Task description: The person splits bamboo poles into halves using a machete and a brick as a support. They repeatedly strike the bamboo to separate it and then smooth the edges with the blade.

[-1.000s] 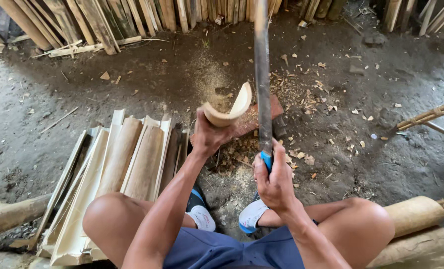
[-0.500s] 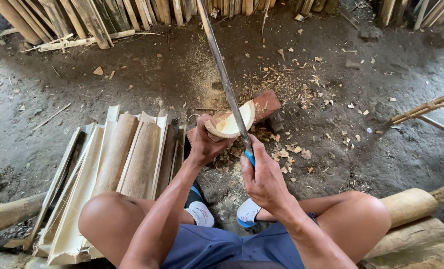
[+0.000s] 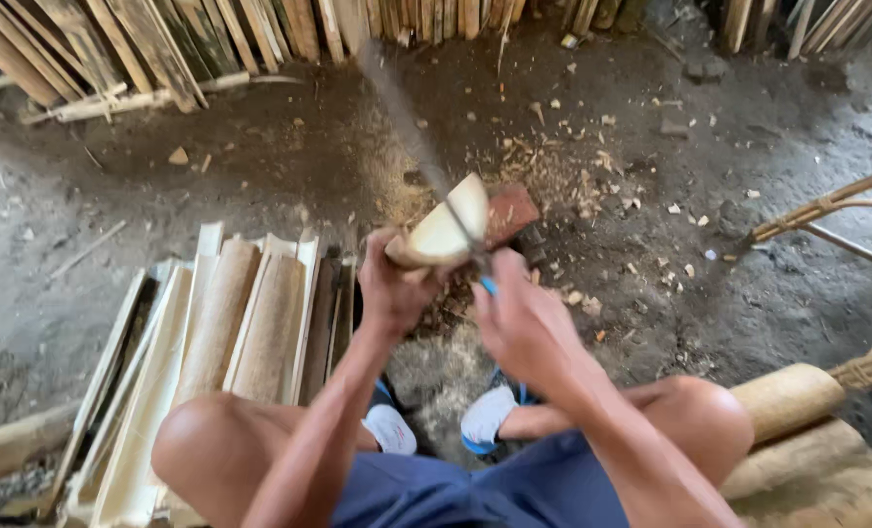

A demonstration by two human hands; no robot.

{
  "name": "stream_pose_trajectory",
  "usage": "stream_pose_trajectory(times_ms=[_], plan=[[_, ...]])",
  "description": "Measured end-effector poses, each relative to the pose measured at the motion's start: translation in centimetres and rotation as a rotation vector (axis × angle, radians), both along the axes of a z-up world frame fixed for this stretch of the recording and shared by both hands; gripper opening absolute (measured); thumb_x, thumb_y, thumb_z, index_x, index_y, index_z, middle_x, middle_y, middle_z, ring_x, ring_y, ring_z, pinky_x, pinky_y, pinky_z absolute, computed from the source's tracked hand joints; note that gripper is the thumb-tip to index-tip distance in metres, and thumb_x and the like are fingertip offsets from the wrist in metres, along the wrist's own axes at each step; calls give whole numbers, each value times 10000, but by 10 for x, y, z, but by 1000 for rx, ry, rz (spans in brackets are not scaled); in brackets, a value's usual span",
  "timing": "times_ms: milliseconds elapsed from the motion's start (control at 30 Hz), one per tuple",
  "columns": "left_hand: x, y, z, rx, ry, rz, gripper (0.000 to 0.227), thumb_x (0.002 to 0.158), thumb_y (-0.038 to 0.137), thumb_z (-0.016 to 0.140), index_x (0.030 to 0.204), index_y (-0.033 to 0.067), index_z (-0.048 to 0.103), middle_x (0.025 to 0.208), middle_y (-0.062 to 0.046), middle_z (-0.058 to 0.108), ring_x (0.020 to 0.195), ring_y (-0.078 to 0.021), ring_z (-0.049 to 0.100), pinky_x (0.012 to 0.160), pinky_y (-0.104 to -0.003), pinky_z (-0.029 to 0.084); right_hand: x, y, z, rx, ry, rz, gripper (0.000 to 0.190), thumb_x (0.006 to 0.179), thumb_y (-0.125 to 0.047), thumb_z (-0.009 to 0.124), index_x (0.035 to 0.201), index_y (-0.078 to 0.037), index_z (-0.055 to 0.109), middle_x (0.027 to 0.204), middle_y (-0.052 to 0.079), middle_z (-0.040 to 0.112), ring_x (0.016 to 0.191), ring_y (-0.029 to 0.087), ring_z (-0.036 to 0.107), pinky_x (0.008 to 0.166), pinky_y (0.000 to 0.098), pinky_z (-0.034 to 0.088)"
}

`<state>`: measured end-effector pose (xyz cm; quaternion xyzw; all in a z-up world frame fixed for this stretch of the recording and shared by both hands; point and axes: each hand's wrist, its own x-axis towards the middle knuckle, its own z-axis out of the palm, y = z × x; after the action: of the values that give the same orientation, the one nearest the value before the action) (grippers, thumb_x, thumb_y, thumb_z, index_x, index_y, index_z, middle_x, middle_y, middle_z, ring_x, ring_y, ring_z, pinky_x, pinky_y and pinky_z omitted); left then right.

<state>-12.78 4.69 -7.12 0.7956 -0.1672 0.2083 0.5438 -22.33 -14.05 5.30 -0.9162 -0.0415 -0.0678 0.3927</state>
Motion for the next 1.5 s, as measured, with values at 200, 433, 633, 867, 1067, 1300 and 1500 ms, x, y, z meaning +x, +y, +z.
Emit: stream_pose_trajectory(times_ms=[200,433,633,867,1067,1300,1500], plan=[[45,17,-56,226,108,-97,685,878,276,852,1320,21,395,1135,-176,654,1028,-357,673,864,-475,548,41,-5,8,-38,127,27,281,1027,-225,562,1116,10,436,645,221,631,566,418,642,486,515,447],[16,32,-40,374,-14,27,745,825,297,768,1362,-48,385,1294,-291,508,1246,-412,473,1054,-535,372,57,-2,13,-123,174,51,314,995,-253,578,1121,17,477,712,240,666,656,404,696,569,501,508],[41,61,6,181,-344,142,446,1108,131,477,1547,124,400,1558,-129,402,1554,-314,378,1318,-466,336,74,-21,-32,11,433,188,286,954,-284,617,910,-2,639,664,180,637,621,266,607,597,439,494],[86,9,128,1060,-509,-314,300,966,176,673,1251,270,679,1140,54,692,1237,-152,571,1233,-480,207,33,-45,-50,-14,439,-87,246,931,-293,646,953,-52,692,636,151,664,568,250,614,583,425,515],[83,-28,110,930,-636,-193,141,975,215,662,1085,271,731,951,83,686,1019,-121,594,1213,-370,266,32,-74,-77,-240,59,-237,251,900,-326,731,968,-84,721,736,203,715,721,418,711,576,480,539],[95,-50,50,816,-729,9,160,1023,183,722,1116,313,715,1093,103,693,1106,-116,588,1178,-379,331,53,-114,-132,-532,-161,-264,172,1059,-192,633,945,-65,618,729,90,699,512,181,596,440,352,469],[98,-73,55,361,-561,-350,251,973,268,742,1196,170,680,1211,-51,675,1181,-226,631,1059,-424,529,63,-93,-117,-450,2,-429,199,1008,-234,672,975,-56,590,780,145,719,607,309,661,498,448,507]])
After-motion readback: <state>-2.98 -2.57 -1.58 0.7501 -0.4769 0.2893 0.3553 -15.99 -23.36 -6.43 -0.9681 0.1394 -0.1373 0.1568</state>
